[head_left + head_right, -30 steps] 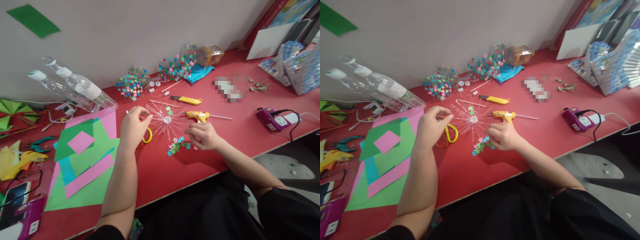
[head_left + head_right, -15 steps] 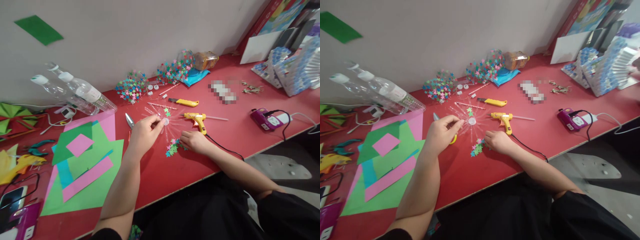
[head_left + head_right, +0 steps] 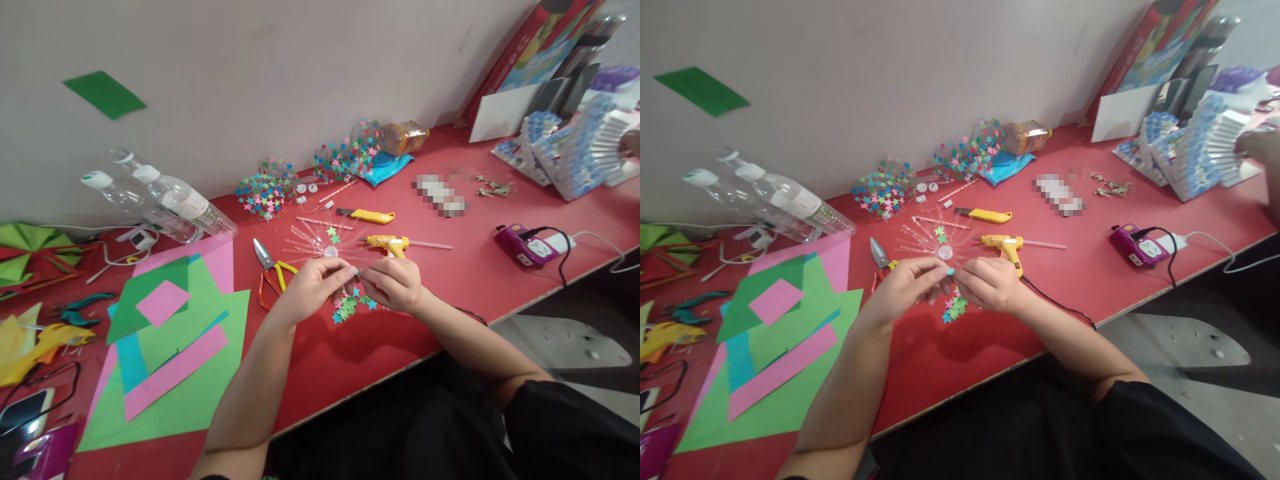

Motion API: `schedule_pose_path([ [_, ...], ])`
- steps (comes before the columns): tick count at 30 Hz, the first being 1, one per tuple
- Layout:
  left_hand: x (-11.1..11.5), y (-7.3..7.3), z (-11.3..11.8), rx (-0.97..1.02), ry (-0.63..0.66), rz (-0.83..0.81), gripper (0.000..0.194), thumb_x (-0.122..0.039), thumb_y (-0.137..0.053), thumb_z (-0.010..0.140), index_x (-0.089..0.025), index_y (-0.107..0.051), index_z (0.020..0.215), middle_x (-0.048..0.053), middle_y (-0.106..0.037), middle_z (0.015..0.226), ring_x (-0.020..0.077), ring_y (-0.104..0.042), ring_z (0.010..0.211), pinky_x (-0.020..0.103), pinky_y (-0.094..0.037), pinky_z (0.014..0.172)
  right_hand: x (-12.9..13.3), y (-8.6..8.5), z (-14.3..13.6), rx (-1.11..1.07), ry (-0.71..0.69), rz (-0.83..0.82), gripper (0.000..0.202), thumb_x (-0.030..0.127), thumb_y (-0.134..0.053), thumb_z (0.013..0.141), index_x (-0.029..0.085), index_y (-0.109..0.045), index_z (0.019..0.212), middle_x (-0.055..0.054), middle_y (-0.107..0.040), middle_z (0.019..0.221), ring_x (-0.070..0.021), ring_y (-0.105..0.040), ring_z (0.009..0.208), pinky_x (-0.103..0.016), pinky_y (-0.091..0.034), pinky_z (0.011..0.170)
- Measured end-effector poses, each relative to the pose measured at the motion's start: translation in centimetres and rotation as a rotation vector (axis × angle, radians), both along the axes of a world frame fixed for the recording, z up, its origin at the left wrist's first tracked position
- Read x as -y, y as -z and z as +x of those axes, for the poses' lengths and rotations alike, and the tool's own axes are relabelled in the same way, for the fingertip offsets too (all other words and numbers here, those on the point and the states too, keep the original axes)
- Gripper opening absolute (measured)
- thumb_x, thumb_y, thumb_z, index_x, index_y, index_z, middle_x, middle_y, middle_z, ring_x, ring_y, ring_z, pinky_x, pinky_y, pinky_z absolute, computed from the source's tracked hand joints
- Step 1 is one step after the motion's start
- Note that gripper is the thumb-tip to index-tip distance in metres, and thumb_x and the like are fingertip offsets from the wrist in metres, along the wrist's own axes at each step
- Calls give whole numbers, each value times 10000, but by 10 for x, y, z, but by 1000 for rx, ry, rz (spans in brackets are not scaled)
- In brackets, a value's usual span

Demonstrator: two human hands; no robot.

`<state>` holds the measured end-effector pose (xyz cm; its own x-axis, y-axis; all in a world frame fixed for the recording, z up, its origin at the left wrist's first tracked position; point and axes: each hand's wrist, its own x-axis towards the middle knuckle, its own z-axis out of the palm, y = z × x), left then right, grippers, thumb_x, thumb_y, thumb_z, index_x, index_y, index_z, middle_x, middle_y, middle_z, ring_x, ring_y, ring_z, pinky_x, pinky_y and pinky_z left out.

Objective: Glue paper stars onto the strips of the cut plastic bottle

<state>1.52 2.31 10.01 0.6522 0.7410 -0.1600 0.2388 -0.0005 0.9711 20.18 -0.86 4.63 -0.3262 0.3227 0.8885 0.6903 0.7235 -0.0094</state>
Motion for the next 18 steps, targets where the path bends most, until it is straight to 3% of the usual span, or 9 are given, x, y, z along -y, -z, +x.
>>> schedule_pose_path([
  [5, -1, -2, -1, 17, -26, -17, 198, -296, -563, 857, -170, -599, 710, -30, -589, 625, 50, -481, 466, 188, -380, 464, 2, 2, 4, -6, -24, -55, 88, 174, -581, 870, 177, -619, 949, -31, -657, 783, -118, -603, 643, -240, -485, 570],
  [7, -3, -1, -3, 14, -81, 28, 183, -270, -566, 849, -173, -584, 695, -30, -590, 637, 47, -485, 469, 190, -391, 473, -1, 1, 15, -65, 78, -233, 107, 243, -540, 906, 184, -623, 937, -50, -664, 821, -129, -623, 684, -246, -485, 603],
  [9, -5, 1, -6, 7, -154, 95, 181, -260, -571, 844, -177, -573, 683, -27, -586, 637, 49, -488, 478, 193, -401, 484, -8, 1, 31, -108, 348, -523, 219, 320, -476, 941, 179, -632, 879, -64, -658, 799, -137, -609, 654, -254, -444, 580],
  [12, -9, 4, -11, -9, -245, 160, 166, -258, -575, 840, -185, -569, 692, -20, -588, 632, 58, -494, 483, 200, -402, 479, -20, 9, 54, 68, 711, -979, 322, 452, -501, 905, 175, -634, 811, -88, -673, 809, -179, -603, 660, -271, -349, 539],
  [14, -10, 5, -13, -17, -280, 180, 160, -258, -572, 839, -188, -565, 695, -17, -592, 630, 60, -492, 474, 201, -394, 465, -25, 17, 63, 146, 792, -1251, 359, 511, -543, 858, 174, -631, 773, -100, -682, 788, -200, -611, 663, -269, -313, 529],
  [18, -12, 7, -13, -35, -299, 197, 153, -255, -568, 838, -191, -565, 699, -15, -587, 625, 63, -495, 475, 198, -392, 458, -29, 33, 68, 87, 785, -1335, 377, 542, -545, 834, 178, -627, 779, -103, -683, 759, -224, -629, 676, -271, -301, 525],
])
